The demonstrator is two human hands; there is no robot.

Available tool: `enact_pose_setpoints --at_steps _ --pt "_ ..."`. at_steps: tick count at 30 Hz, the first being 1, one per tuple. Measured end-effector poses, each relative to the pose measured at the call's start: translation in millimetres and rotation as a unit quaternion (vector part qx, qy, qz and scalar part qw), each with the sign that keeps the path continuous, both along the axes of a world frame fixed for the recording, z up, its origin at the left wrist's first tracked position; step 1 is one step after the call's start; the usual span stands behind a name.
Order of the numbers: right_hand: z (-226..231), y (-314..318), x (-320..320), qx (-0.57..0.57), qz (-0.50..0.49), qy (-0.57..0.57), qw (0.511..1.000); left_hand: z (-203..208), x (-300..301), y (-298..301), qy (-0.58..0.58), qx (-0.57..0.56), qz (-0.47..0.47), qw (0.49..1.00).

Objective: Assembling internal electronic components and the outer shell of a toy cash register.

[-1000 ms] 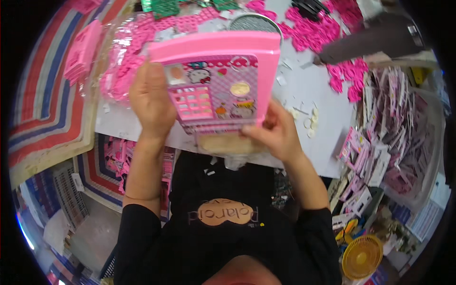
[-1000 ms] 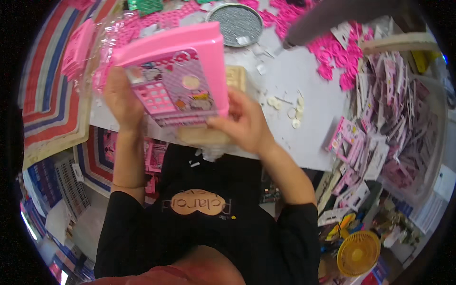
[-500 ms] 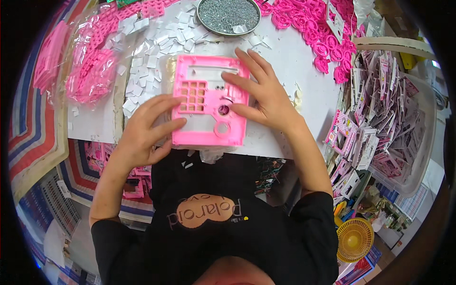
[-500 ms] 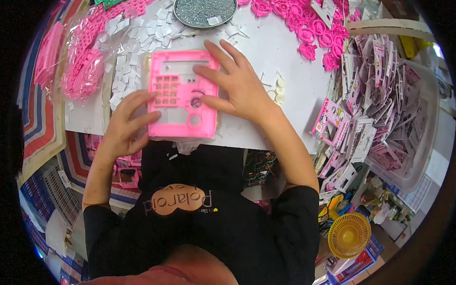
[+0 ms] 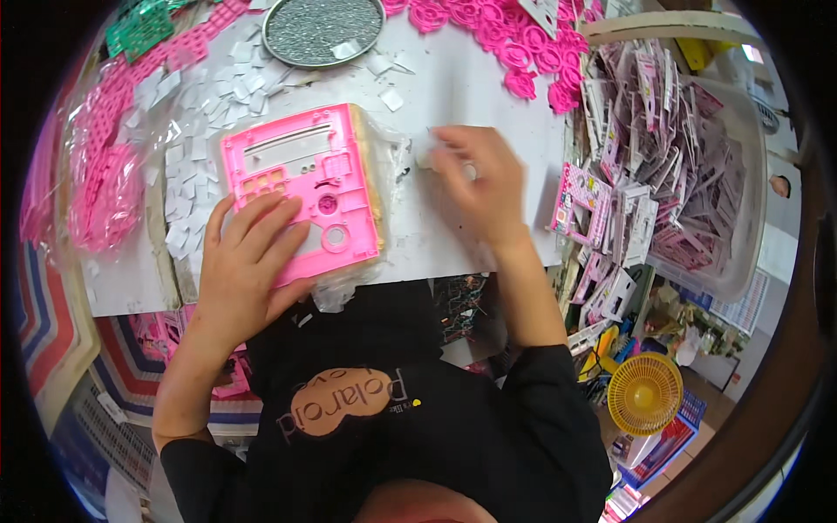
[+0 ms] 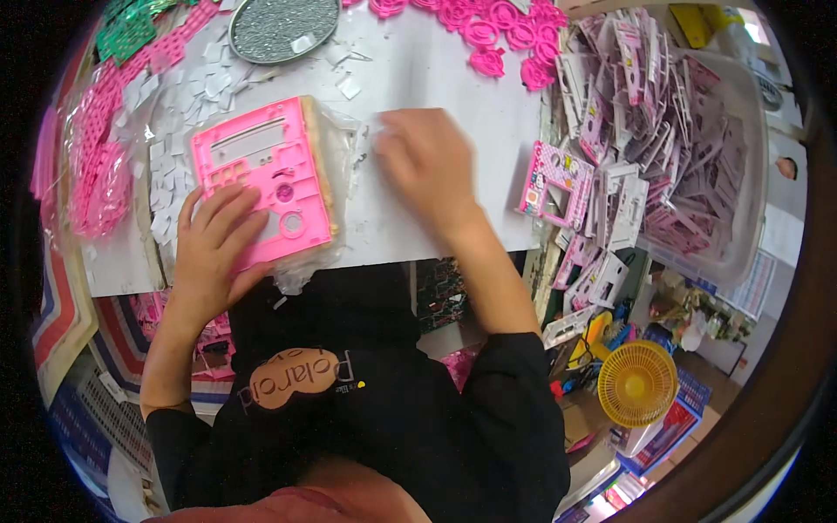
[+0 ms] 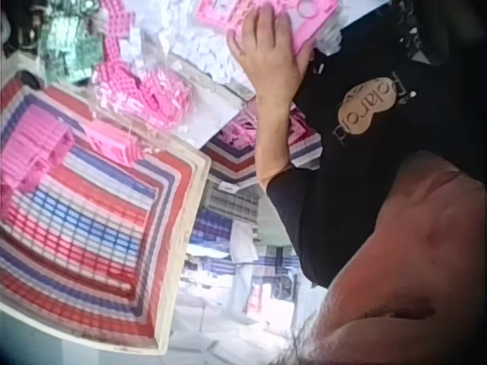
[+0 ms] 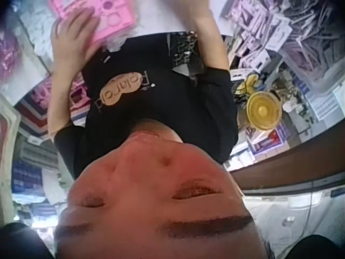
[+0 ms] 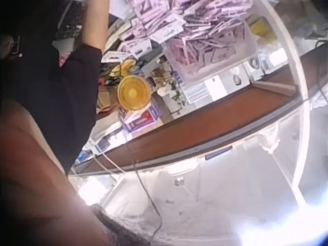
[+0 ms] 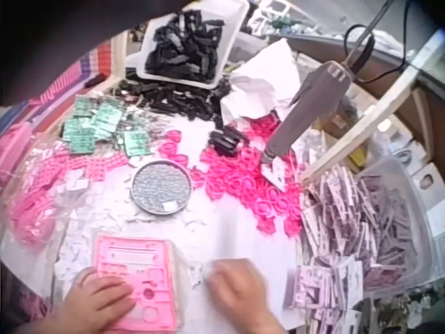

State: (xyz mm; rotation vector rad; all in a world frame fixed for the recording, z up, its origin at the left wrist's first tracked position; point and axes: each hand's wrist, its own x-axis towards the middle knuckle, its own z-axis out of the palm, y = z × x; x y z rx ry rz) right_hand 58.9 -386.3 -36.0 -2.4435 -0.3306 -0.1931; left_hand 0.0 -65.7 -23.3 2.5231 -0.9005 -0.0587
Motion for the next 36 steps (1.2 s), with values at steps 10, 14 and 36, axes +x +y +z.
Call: enact_pose_setpoints --at_steps 10,14,36 --pt "-3.4 -50.8 17.1 -0.111 -0.157 0.119 0.974 -0.9 -1.5 -0.6 0.004 -0.016 0.007 1.0" --pt "-2.3 -49.4 21.8 -0.11 -0.139 0.085 0.981 -3.4 -1.9 1.8 0.01 -0.021 0.006 1.0" --pt "-0.3 110.3 -16.3 -0.109 0.126 -0.09 0.982 -0.7 -2.2 3.7 0.016 -0.037 0.005 0.999"
